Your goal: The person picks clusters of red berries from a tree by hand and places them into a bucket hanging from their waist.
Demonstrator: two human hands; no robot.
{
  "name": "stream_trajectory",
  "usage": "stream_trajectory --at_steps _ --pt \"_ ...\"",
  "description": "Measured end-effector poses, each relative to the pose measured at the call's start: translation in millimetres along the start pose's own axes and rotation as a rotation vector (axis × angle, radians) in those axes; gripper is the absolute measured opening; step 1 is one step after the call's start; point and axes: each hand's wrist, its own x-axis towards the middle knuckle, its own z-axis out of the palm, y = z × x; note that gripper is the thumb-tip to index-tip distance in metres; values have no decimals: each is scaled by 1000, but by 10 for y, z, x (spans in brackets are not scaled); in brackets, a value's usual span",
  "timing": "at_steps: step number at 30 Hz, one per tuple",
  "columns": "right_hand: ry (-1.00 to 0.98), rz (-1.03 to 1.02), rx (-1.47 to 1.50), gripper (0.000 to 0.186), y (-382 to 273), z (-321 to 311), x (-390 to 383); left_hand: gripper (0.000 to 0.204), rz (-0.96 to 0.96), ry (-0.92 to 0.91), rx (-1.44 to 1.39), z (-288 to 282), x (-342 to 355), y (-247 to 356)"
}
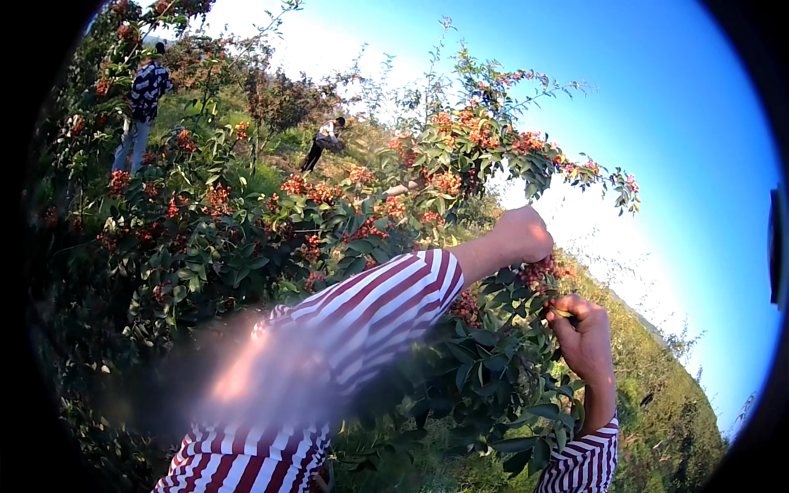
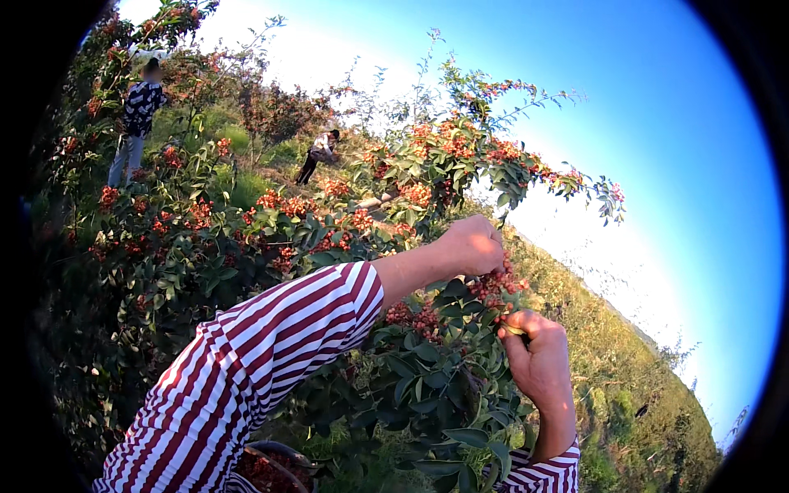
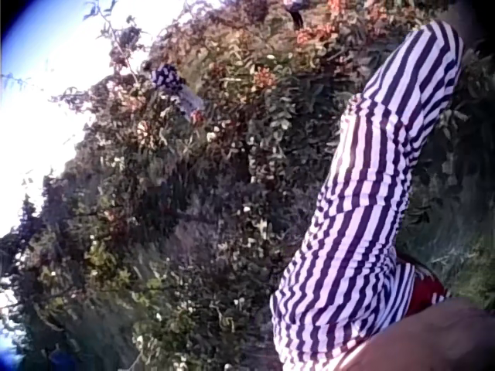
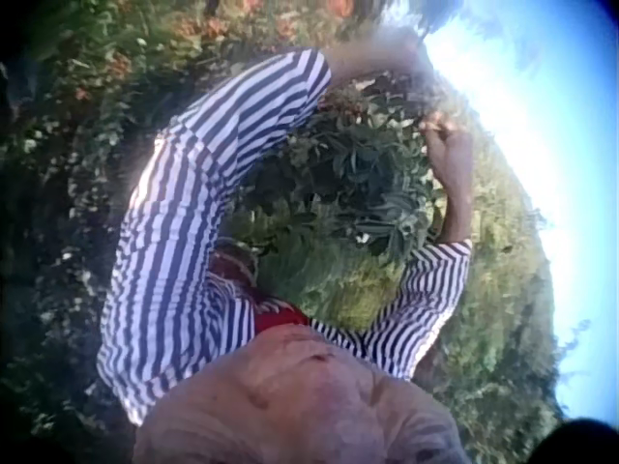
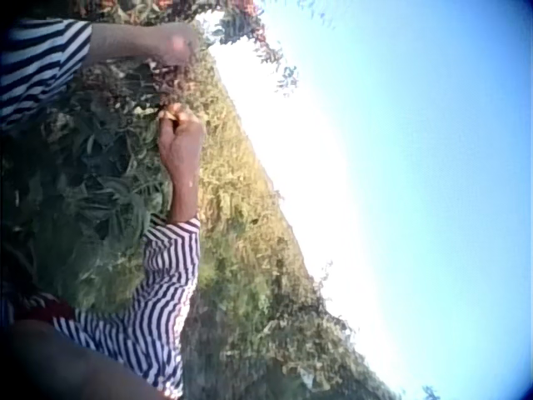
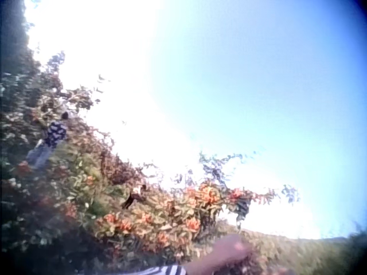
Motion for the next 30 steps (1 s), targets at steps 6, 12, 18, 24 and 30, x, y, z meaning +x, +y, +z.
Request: stream_trajectory --at_steps 6,12,18,24,30 --pt "-37 90 260 5 36 -174 -99 21 -148 -209 567 -388 -262 -615" --pt "-60 223 209 10 245 -119 -36 19 -775 59 -958 -1068 -287 -996" --pt "-5 156 126 12 259 18 90 12 -774 90 -1241 -954 -400 -704" --pt "-23 206 90 13 308 -14 -16 18 -473 -185 -812 -736 -373 -306" --pt "-15 187 126 13 237 -42 -70 22 29 -459 -107 -535 -399 217"
